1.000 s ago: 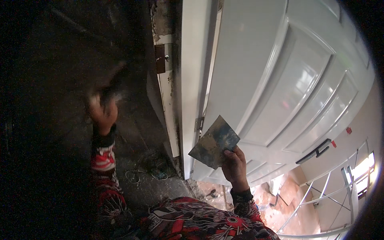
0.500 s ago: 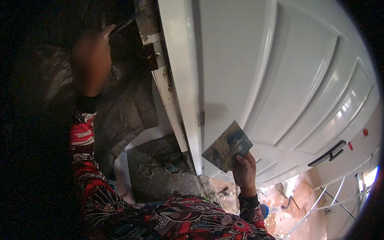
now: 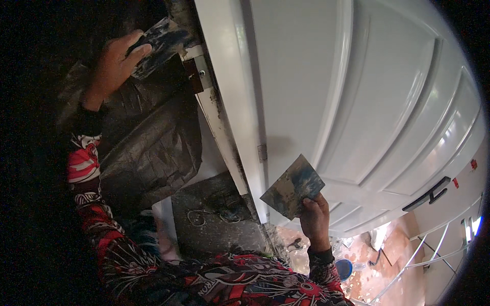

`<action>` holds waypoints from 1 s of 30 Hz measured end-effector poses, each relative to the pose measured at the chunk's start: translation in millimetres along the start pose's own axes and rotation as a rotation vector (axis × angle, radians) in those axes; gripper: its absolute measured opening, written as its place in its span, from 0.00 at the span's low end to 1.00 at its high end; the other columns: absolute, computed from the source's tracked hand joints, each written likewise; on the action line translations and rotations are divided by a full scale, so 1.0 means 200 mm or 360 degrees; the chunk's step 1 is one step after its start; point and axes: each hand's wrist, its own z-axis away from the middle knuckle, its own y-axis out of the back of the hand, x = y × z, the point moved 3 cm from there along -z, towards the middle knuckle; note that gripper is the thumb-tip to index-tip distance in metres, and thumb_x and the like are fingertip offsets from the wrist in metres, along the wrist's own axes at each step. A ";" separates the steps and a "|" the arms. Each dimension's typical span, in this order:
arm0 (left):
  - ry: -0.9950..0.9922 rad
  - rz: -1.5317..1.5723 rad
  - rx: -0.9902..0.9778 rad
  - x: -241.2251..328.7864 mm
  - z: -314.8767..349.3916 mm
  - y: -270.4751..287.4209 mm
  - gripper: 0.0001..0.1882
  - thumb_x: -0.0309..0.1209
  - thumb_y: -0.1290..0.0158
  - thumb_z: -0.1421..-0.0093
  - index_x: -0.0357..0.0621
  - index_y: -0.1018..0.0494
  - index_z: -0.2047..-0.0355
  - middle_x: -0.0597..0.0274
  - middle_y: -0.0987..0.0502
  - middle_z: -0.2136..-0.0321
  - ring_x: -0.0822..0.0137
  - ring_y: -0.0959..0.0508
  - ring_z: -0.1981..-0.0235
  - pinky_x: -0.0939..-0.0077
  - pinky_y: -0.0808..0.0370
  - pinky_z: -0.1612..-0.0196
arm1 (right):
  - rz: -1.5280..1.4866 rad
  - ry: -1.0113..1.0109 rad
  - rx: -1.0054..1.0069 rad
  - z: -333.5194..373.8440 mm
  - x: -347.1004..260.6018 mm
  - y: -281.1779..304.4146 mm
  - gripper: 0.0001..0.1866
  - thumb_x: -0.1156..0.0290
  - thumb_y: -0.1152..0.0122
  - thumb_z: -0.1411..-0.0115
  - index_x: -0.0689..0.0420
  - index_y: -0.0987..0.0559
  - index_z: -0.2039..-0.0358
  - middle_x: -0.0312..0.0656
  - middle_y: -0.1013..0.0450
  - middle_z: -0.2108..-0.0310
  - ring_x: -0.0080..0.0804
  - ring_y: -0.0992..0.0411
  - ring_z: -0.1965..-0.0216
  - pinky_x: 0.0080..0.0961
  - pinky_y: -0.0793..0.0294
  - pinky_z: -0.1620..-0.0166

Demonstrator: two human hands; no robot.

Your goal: The person applies plaster to the wall frame surrounding a doorway using putty knives, transferring and smoothing the compound along the surface.

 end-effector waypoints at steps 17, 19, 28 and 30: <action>-0.0249 -0.0408 0.0129 -0.18 -0.20 -0.03 0.23 0.41 0.44 0.38 0.33 0.26 0.51 0.41 0.21 0.60 0.49 0.19 0.59 0.62 0.24 0.55 | -0.0003 0.0017 -0.0008 -0.02 0.04 0.01 0.22 0.77 0.51 0.42 0.65 0.31 0.46 0.46 0.28 0.51 0.39 0.26 0.51 0.37 0.22 0.52; -0.0181 -0.0313 0.0010 -0.18 -0.26 0.00 0.23 0.41 0.44 0.37 0.33 0.26 0.52 0.42 0.21 0.60 0.50 0.19 0.60 0.62 0.24 0.55 | 0.0023 0.0031 0.0047 -0.02 0.05 0.03 0.21 0.77 0.51 0.42 0.65 0.31 0.46 0.45 0.27 0.52 0.38 0.26 0.53 0.36 0.21 0.54; 0.0269 0.0259 -0.0082 0.01 -0.33 0.13 0.13 0.27 0.46 0.44 0.34 0.32 0.81 0.61 0.31 0.87 0.76 0.30 0.85 0.71 0.34 0.81 | 0.0005 0.0071 0.0011 -0.02 0.04 0.01 0.22 0.77 0.51 0.42 0.66 0.31 0.45 0.46 0.26 0.52 0.38 0.24 0.55 0.31 0.19 0.60; 0.0016 0.0169 0.0041 -0.04 -0.36 0.13 0.12 0.27 0.46 0.43 0.34 0.31 0.81 0.60 0.29 0.87 0.76 0.30 0.86 0.71 0.33 0.81 | -0.0008 0.0065 0.0036 -0.02 0.05 0.00 0.22 0.78 0.52 0.42 0.66 0.31 0.45 0.47 0.26 0.52 0.38 0.24 0.55 0.32 0.19 0.60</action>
